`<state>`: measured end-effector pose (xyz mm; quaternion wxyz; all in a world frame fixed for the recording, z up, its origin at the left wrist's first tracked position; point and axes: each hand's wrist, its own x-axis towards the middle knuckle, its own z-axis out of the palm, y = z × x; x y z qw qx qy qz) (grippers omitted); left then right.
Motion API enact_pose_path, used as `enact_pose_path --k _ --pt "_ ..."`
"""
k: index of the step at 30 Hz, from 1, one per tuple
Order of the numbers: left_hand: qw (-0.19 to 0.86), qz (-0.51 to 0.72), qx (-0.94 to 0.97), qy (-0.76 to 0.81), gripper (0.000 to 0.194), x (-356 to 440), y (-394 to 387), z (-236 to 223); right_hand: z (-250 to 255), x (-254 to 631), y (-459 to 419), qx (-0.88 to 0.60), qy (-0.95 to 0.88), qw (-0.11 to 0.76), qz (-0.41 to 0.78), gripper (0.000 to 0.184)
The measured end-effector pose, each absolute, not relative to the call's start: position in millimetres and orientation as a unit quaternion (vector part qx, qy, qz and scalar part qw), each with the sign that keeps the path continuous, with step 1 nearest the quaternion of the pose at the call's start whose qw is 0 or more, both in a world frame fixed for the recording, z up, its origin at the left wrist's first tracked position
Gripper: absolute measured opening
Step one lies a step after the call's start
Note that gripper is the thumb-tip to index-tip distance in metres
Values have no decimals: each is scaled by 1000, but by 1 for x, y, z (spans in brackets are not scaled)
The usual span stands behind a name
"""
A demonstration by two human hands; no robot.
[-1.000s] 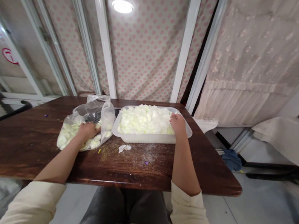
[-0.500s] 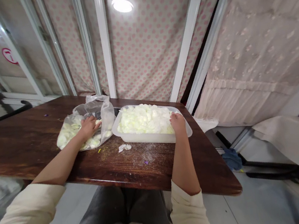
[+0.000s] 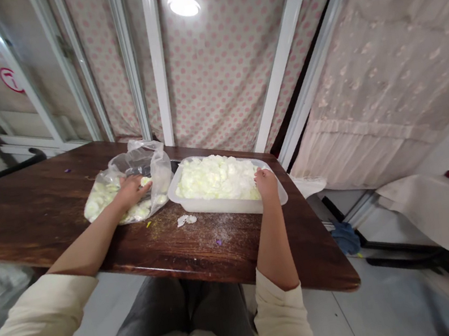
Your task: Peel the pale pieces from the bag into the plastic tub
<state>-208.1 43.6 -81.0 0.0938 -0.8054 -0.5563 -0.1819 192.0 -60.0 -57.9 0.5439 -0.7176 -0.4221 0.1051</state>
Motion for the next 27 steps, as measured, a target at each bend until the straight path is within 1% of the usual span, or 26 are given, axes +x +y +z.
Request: enact_pose_path --k 6,15,20,23,27 --pt "59 -173 -812 -555 42 -208 49 -84 -55 189 -64 -724 -429 532 96 35" --pt "71 -163 -811 -557 40 -205 47 -81 -51 186 -67 -727 -430 528 89 34" --pt "111 -189 -773 -596 43 -209 48 -86 -53 188 -66 -727 -438 522 86 35" --pt "99 -160 -751 -633 44 -212 51 -89 -52 188 -67 -725 -445 520 77 35" --pt "71 -109 -755 -643 40 -213 54 -89 -50 186 -69 -737 -447 501 78 34"
